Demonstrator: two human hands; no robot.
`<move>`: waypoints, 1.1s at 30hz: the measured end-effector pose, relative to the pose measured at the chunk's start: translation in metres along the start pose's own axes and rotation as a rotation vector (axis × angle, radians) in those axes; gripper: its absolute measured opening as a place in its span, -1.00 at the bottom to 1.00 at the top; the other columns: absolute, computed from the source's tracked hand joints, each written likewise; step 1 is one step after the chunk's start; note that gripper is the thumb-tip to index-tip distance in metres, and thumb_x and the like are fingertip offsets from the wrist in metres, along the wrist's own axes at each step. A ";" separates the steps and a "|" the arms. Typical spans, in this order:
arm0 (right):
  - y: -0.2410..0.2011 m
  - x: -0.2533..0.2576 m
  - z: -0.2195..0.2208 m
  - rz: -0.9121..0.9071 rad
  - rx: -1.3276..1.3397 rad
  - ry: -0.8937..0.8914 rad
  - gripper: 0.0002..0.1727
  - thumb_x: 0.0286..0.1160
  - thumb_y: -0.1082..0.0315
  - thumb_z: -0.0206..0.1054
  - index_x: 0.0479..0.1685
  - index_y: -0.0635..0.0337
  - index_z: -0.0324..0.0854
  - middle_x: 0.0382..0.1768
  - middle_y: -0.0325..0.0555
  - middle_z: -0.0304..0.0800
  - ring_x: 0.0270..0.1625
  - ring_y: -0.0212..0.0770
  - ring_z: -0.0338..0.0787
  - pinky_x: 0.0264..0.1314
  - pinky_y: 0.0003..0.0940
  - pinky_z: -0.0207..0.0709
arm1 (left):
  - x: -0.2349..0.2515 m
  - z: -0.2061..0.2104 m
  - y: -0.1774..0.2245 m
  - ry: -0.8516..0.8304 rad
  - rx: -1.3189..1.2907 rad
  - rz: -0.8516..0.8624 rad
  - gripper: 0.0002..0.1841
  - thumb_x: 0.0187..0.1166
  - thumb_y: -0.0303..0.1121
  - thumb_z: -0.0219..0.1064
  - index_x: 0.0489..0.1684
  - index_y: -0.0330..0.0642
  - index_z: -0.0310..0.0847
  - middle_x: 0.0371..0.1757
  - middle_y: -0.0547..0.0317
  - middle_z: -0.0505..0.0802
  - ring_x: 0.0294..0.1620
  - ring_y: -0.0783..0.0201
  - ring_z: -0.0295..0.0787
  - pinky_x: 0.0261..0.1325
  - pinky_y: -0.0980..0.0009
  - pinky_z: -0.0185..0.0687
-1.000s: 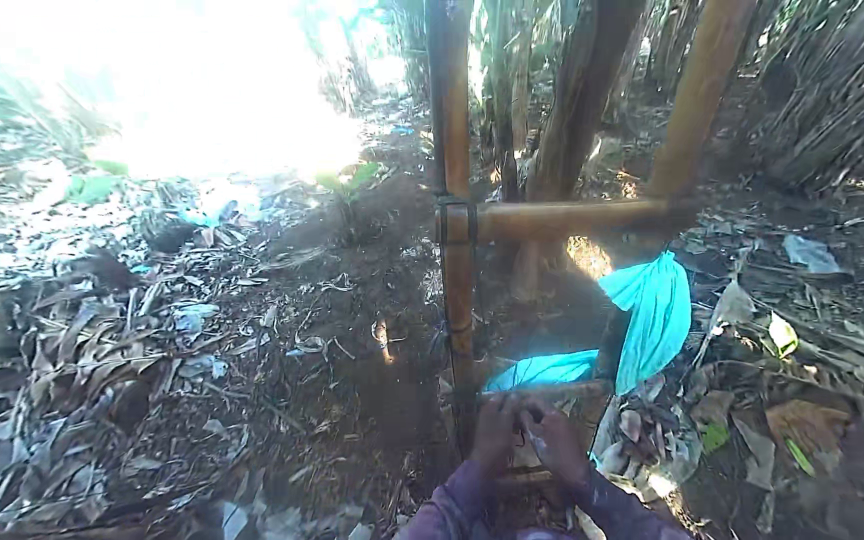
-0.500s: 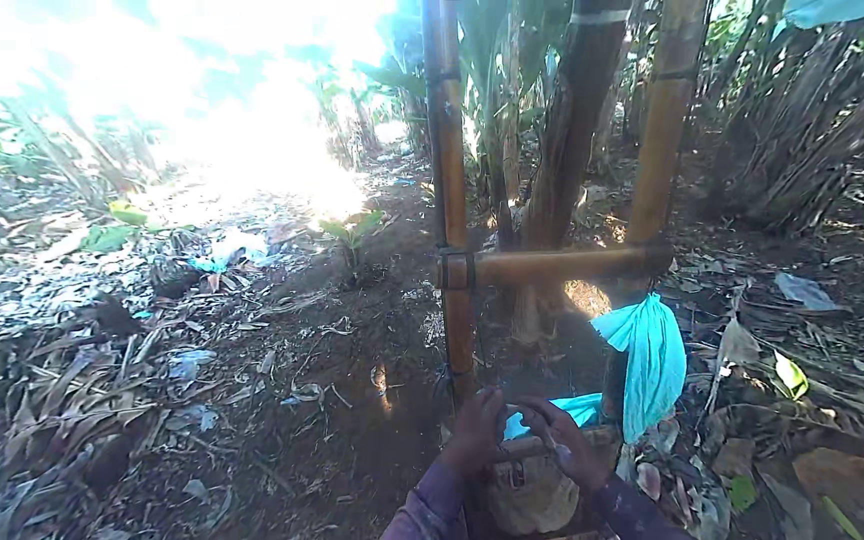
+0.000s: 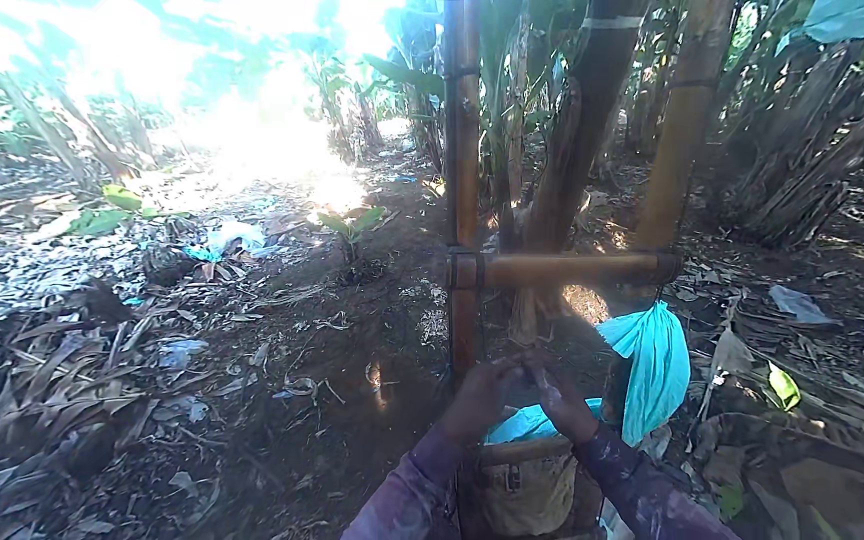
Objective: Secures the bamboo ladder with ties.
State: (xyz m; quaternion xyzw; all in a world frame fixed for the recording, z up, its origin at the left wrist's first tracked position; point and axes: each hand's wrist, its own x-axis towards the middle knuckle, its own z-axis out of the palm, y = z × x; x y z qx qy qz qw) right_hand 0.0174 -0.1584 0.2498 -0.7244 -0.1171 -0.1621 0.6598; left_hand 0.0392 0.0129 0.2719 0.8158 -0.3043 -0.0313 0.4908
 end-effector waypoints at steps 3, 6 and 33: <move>-0.017 0.018 -0.002 -0.053 -0.087 0.009 -0.63 0.85 0.25 0.01 0.00 0.26 0.72 -0.41 -0.25 0.68 -0.44 -0.42 0.62 -0.32 -0.45 0.60 | 0.012 -0.016 0.006 0.123 0.066 0.030 -0.69 0.81 -0.17 0.13 0.10 -0.17 0.72 -0.30 0.21 0.78 -0.36 0.36 0.67 -0.17 0.32 0.65; -0.049 0.034 0.001 0.014 0.121 0.015 -0.73 0.81 0.31 0.11 -0.03 0.31 0.67 -0.55 -0.26 0.61 -0.59 -0.41 0.54 -0.48 -0.49 0.54 | 0.023 -0.027 0.013 0.235 0.097 0.140 -0.70 0.77 -0.18 0.20 0.24 -0.16 0.61 -0.40 0.27 0.76 -0.49 0.38 0.65 -0.33 0.37 0.66; -0.268 0.213 0.118 -0.453 -0.245 -0.089 -0.72 0.72 0.15 0.30 0.14 0.13 0.71 -0.38 -0.16 0.79 -0.48 -0.34 0.72 -0.38 -0.43 0.67 | 0.132 -0.296 0.048 0.731 0.079 0.907 -0.85 0.67 -0.31 0.34 0.00 -0.13 0.75 -0.23 0.36 0.88 -0.29 0.46 0.81 -0.13 0.42 0.83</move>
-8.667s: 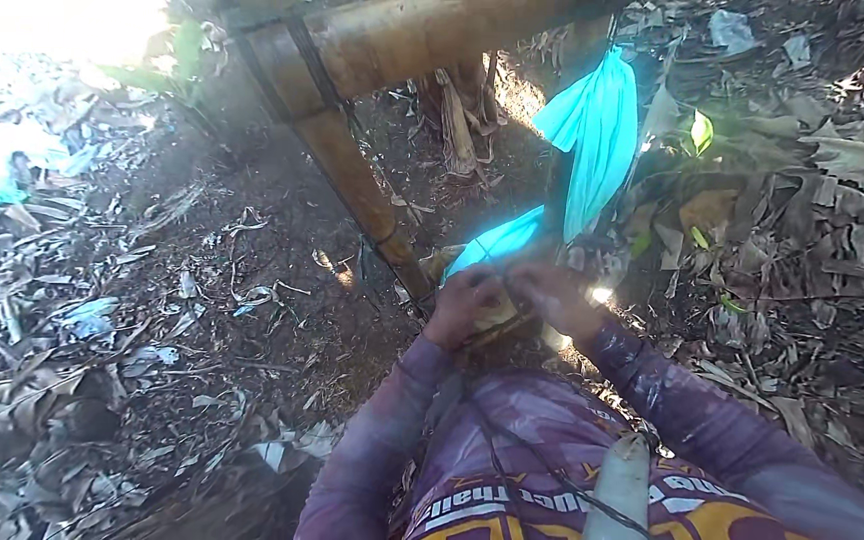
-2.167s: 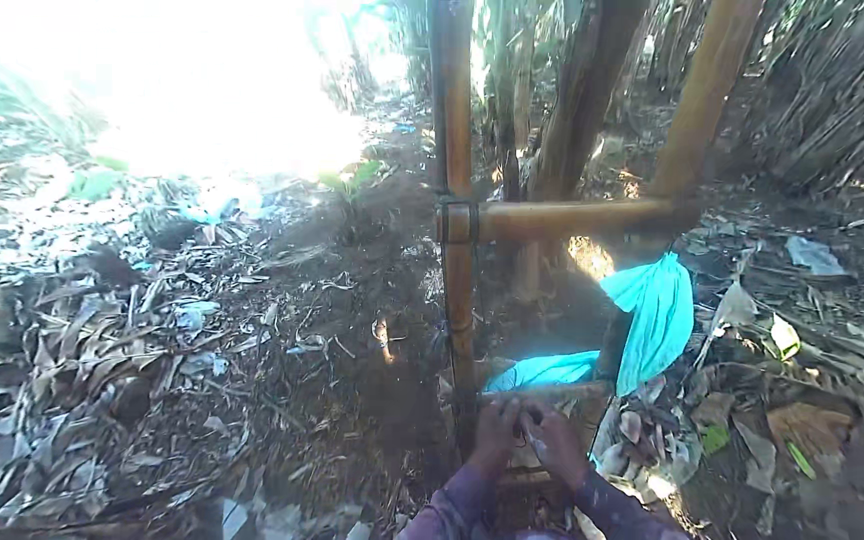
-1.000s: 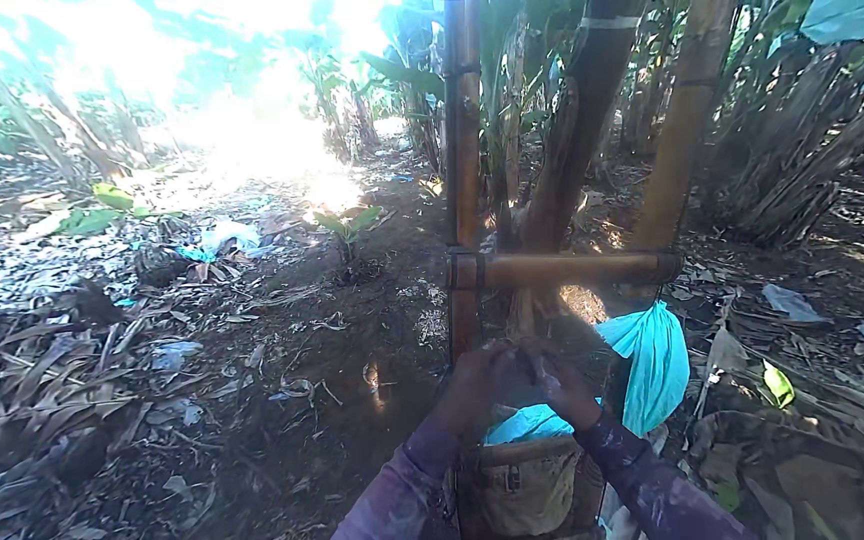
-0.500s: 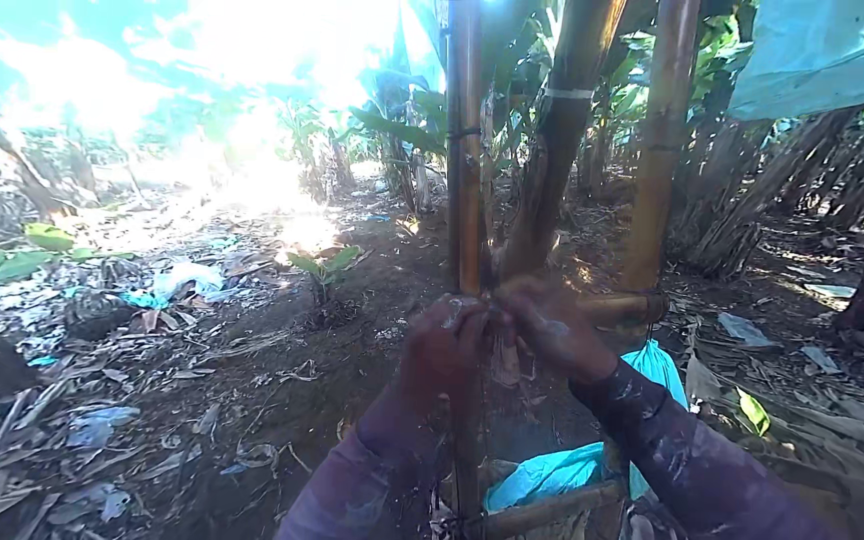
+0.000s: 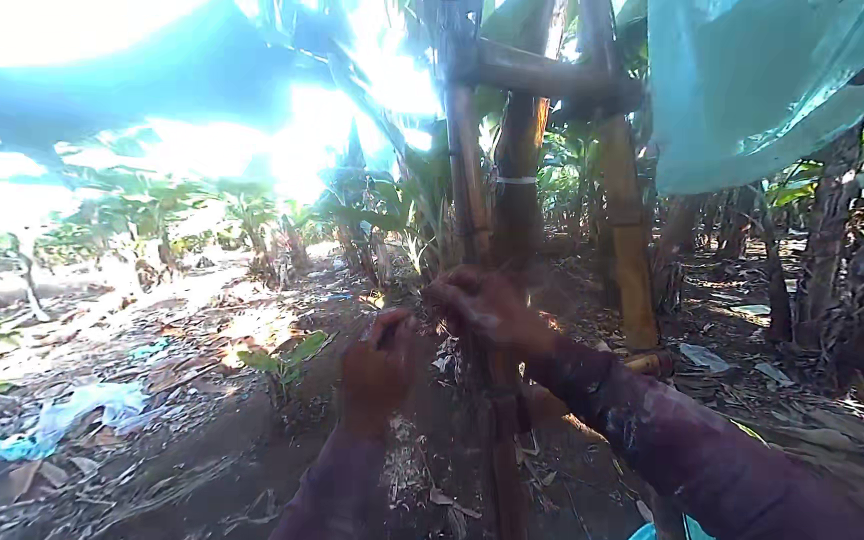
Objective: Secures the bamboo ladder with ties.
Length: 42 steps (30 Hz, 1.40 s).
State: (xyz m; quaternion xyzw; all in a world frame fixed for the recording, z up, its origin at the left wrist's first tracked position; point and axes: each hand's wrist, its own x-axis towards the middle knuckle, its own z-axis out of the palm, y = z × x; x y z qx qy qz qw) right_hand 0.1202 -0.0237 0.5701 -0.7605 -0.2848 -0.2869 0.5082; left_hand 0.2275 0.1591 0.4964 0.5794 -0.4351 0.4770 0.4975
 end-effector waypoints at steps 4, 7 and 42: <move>-0.029 0.042 -0.026 0.025 -0.227 0.267 -0.38 0.75 0.09 0.26 0.71 0.15 0.32 -0.06 -0.01 0.83 -0.26 -0.18 0.81 -0.19 -0.18 0.75 | 0.029 -0.016 -0.028 0.087 0.084 -0.104 -0.81 0.71 -0.25 0.27 0.01 -0.12 0.73 -0.35 0.34 0.81 -0.41 0.49 0.72 -0.28 0.41 0.72; -0.034 0.078 -0.037 0.107 -0.265 0.264 -0.31 0.74 0.09 0.25 0.75 0.22 0.20 -0.03 0.07 0.80 -0.19 -0.14 0.83 -0.09 -0.14 0.76 | 0.066 -0.013 -0.039 0.200 0.118 -0.203 -0.78 0.74 -0.21 0.26 0.02 -0.14 0.72 -0.35 0.22 0.80 -0.44 0.37 0.71 -0.31 0.26 0.72; -0.009 0.110 -0.104 -0.151 -0.743 0.251 -0.55 0.65 0.36 0.18 0.50 0.03 0.61 -0.17 -0.01 0.83 -0.24 -0.12 0.76 -0.02 0.00 0.62 | 0.195 0.091 0.034 -0.355 -0.467 -0.568 -0.74 0.82 -0.32 0.13 0.30 -0.13 0.62 -0.36 0.25 0.59 -0.63 0.44 0.36 -0.59 0.55 0.33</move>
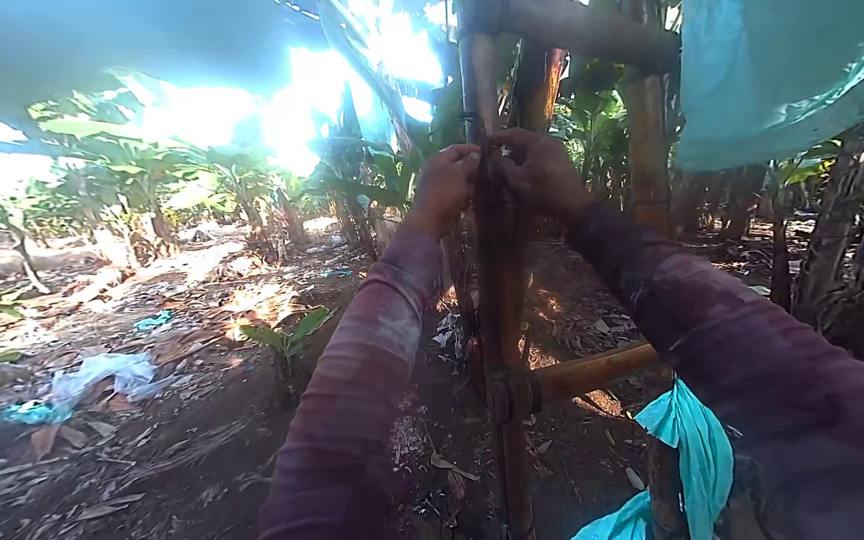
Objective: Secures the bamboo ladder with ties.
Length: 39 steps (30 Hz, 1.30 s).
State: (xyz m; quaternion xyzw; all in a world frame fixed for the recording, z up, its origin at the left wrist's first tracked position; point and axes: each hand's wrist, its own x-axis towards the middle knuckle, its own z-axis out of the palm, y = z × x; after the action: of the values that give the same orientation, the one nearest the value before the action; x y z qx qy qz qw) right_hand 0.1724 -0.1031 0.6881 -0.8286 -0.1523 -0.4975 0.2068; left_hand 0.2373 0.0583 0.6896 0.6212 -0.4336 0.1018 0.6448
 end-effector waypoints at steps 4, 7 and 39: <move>0.001 0.011 -0.012 -0.155 -0.203 -0.071 -0.57 0.64 0.26 0.27 0.46 0.05 0.67 0.10 0.00 0.86 0.17 0.00 0.83 0.36 0.11 0.58 | 0.003 -0.003 0.012 -0.031 0.039 -0.056 -0.81 0.79 -0.34 0.11 0.12 -0.12 0.61 -0.45 0.30 0.53 -0.66 0.45 0.29 -0.62 0.56 0.23; 0.002 0.017 -0.015 -0.240 -0.231 -0.079 -0.67 0.63 0.25 0.30 0.27 0.08 0.76 0.12 0.01 0.83 0.19 0.03 0.80 0.35 0.13 0.57 | 0.004 -0.005 0.015 -0.063 0.053 -0.078 -0.84 0.79 -0.34 0.08 0.03 -0.08 0.59 -0.51 0.33 0.49 -0.69 0.46 0.26 -0.63 0.57 0.22; 0.182 -0.137 -0.144 0.464 -0.207 0.055 -0.14 0.55 -0.12 0.40 0.62 0.39 0.28 0.37 0.49 0.57 0.39 0.45 0.63 0.42 0.46 0.43 | -0.041 -0.055 0.041 0.382 0.782 0.056 -0.43 0.77 0.14 0.07 0.21 -0.21 0.70 0.10 -0.01 0.84 0.10 0.21 0.79 0.26 0.10 0.67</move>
State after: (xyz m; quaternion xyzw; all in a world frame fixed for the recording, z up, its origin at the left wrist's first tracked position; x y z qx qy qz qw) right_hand 0.0831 -0.3388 0.5923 -0.8443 0.0994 -0.4720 0.2336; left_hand 0.2088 0.1324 0.6994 0.7767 -0.2519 0.3890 0.4265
